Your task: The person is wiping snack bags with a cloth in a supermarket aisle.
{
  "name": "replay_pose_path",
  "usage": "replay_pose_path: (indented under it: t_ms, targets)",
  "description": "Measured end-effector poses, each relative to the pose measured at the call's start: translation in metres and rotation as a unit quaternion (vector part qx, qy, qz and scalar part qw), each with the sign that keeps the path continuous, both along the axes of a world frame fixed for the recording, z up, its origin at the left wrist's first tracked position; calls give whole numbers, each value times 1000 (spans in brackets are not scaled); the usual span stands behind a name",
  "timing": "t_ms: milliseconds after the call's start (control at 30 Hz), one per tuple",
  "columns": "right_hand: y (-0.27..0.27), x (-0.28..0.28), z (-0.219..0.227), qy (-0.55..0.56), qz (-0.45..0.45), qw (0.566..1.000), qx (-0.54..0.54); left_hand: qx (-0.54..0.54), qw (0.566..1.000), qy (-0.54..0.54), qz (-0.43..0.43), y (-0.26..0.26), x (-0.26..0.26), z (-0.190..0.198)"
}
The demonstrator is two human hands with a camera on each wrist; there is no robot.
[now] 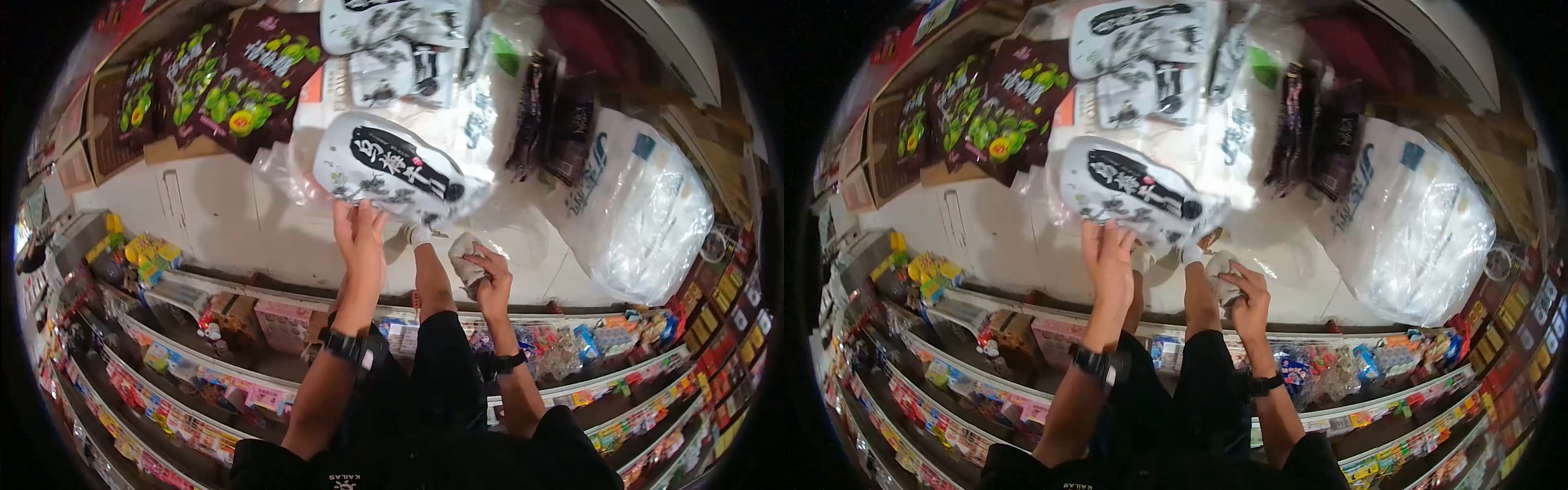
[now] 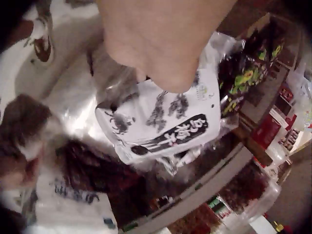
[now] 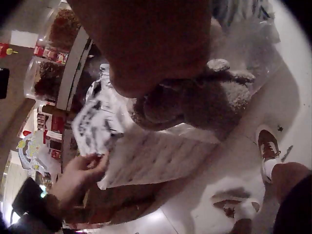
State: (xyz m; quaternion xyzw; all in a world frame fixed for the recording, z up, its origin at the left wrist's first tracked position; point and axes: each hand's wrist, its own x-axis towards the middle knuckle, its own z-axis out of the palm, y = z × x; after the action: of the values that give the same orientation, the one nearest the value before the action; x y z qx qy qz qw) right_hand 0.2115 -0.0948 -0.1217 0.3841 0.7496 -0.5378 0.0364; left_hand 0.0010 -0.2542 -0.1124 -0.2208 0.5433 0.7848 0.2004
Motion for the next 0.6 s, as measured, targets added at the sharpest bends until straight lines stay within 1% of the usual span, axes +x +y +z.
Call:
replay_pose_path:
  t_ms: [33,67,100,133,167,200,267,300,333,367,400,467,500,533,567,600]
  targets:
    - [-3,-6,-1,21,1,1000,14,-50,998,-44,23,-7,1,-14]
    - [-5,-11,-1,19,12,1000,15,-49,997,-47,33,-19,-1,-26]
    - [-7,-20,5,18,2,999,38,-35,997,-58,-23,-32,-2,-35]
    - [-9,-31,14,19,-9,998,62,-21,994,-69,-78,-38,-9,-34]
    - [-11,-43,23,24,-7,997,78,-21,993,-46,-107,-42,-15,-33]
    - [-14,-60,33,22,2,997,79,-19,994,-48,-99,-44,-27,-26]
    - [-18,-95,52,95,60,980,167,-75,992,4,-98,-49,-49,-16]
    - [-19,-110,56,128,107,969,180,-101,993,33,-53,-49,-59,-16]
    - [-20,-133,61,131,112,968,183,-98,993,35,-47,-52,-73,-15]
    - [-27,-161,65,125,145,952,239,-89,991,-13,-95,-56,-86,-13]
    - [-35,-184,63,118,177,932,293,-79,985,-62,-144,-61,-96,-14]
    - [-48,-225,42,74,221,917,323,-63,985,-70,-145,-68,-102,-42]
    - [-53,-241,31,75,225,915,325,-40,982,-108,-149,-71,-105,-54]
    - [-59,-256,20,87,230,904,349,-18,977,-146,-154,-72,-109,-55]
    - [-65,-268,10,99,235,893,372,-16,977,-146,-152,-75,-111,-55]
    - [-73,-281,4,99,238,891,372,34,974,-172,-144,-74,-116,-46]
